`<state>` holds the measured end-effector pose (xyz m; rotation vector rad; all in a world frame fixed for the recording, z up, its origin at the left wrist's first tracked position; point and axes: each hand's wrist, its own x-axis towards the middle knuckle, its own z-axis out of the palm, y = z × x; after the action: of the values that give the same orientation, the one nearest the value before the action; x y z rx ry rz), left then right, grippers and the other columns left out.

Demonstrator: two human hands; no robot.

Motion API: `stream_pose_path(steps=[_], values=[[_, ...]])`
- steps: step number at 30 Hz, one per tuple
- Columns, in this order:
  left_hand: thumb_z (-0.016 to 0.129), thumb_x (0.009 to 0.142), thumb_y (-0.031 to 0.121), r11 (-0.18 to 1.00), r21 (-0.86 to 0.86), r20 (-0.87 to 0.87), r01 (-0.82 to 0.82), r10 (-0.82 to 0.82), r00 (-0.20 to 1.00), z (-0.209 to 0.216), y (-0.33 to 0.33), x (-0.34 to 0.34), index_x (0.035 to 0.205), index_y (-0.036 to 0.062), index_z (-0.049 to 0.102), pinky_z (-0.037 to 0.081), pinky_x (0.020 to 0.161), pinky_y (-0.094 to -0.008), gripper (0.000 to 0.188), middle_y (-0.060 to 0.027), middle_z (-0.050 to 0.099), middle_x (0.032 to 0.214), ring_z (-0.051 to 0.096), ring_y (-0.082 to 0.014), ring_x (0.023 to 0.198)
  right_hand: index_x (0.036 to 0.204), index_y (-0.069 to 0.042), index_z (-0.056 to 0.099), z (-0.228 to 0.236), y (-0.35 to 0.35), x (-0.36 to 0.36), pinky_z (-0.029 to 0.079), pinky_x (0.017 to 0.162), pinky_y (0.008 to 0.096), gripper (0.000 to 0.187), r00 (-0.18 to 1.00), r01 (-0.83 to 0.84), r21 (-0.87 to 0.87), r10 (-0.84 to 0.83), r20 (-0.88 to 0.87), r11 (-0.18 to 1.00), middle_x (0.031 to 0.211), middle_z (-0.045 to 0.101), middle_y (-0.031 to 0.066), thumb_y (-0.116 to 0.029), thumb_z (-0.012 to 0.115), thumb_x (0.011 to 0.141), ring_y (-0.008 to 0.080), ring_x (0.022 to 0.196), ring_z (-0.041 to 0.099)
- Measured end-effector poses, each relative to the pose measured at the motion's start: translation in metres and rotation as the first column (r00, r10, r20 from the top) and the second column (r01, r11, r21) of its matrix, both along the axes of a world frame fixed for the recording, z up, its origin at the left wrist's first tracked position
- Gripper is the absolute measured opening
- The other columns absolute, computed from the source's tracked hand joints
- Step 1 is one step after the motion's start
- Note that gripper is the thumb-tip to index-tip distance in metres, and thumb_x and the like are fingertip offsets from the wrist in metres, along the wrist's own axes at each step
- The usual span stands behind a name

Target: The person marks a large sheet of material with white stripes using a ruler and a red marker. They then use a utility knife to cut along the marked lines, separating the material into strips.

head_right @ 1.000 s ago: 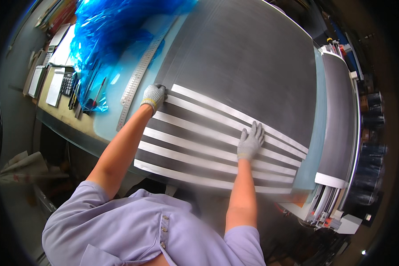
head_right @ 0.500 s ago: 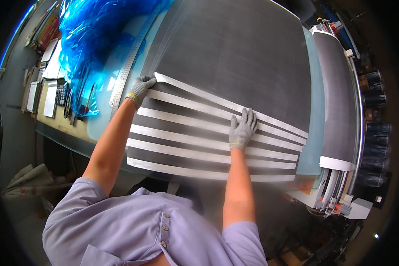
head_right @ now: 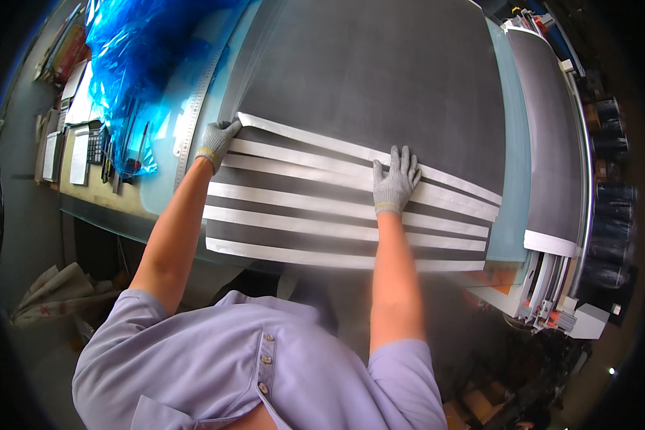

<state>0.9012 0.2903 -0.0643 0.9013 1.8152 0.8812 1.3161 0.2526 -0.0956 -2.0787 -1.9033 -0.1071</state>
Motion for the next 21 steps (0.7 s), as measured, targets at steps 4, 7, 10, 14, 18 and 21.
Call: stream_pose_path(steps=[4,7,10,14,18,21], values=[[0.076,0.082,0.038,0.998,0.008,-0.031,-0.067,0.067,0.997,-0.003,0.009,0.008,0.111,-0.0069,0.071,0.053,0.085,-0.0369,0.053,-0.0192,0.073,0.100,0.069,-0.0271,0.093,0.146,-0.018,0.050,-0.004,0.010,0.003,0.017,0.120,0.0573,0.063,0.999,0.048,-0.109,-0.045,0.023,0.993,0.157,0.040,0.0101,-0.055,0.054,0.095,0.0395,0.145,0.031],[0.077,0.082,0.040,0.995,0.013,-0.092,-0.097,0.098,0.991,-0.006,0.016,0.012,0.114,-0.0037,0.071,0.052,0.089,-0.0382,0.055,-0.0200,0.073,0.107,0.070,-0.0299,0.100,0.150,-0.029,0.045,0.002,0.025,-0.001,0.016,0.120,0.0585,0.060,0.988,0.151,-0.191,-0.141,0.064,0.970,0.161,0.032,0.0105,-0.057,0.049,0.097,0.0409,0.148,0.025],[0.074,0.083,0.043,0.998,0.022,-0.199,-0.059,0.062,0.978,-0.018,0.022,0.006,0.114,0.0005,0.073,0.052,0.090,-0.0394,0.053,-0.0192,0.073,0.107,0.070,-0.0312,0.101,0.153,-0.037,0.037,0.001,0.035,-0.008,0.016,0.120,0.0598,0.055,0.976,0.218,-0.243,-0.205,0.078,0.945,0.164,0.024,0.0104,-0.056,0.041,0.101,0.0409,0.150,0.020],[0.068,0.084,0.047,0.993,-0.093,-0.400,-0.070,0.028,0.916,0.016,0.024,0.028,0.110,0.0086,0.076,0.051,0.092,-0.0425,0.047,-0.0179,0.073,0.107,0.069,-0.0355,0.103,0.155,-0.040,0.031,-0.008,0.046,-0.007,0.015,0.119,0.0615,0.054,0.961,0.274,-0.272,-0.254,0.109,0.923,0.165,0.021,0.0098,-0.055,0.034,0.103,0.0415,0.150,0.017],[0.065,0.089,0.043,0.990,-0.028,-0.261,-0.137,0.125,0.957,0.013,0.022,0.024,0.114,0.0022,0.072,0.055,0.083,-0.0412,0.049,-0.0176,0.073,0.102,0.069,-0.0325,0.096,0.154,-0.041,0.031,-0.009,0.063,-0.009,0.016,0.118,0.0624,0.053,0.963,0.269,-0.283,-0.248,0.107,0.921,0.165,0.020,0.0100,-0.055,0.032,0.104,0.0415,0.150,0.016],[0.061,0.093,0.027,0.976,0.046,0.230,-0.212,0.197,0.953,0.017,0.004,0.003,0.110,-0.0048,0.069,0.055,0.068,-0.0326,0.037,-0.0112,0.066,0.089,0.064,-0.0206,0.079,0.153,-0.039,0.035,-0.019,0.060,0.000,0.017,0.117,0.0630,0.052,0.969,0.242,-0.167,-0.230,0.086,0.956,0.163,0.025,0.0112,-0.055,0.033,0.103,0.0420,0.150,0.018]])
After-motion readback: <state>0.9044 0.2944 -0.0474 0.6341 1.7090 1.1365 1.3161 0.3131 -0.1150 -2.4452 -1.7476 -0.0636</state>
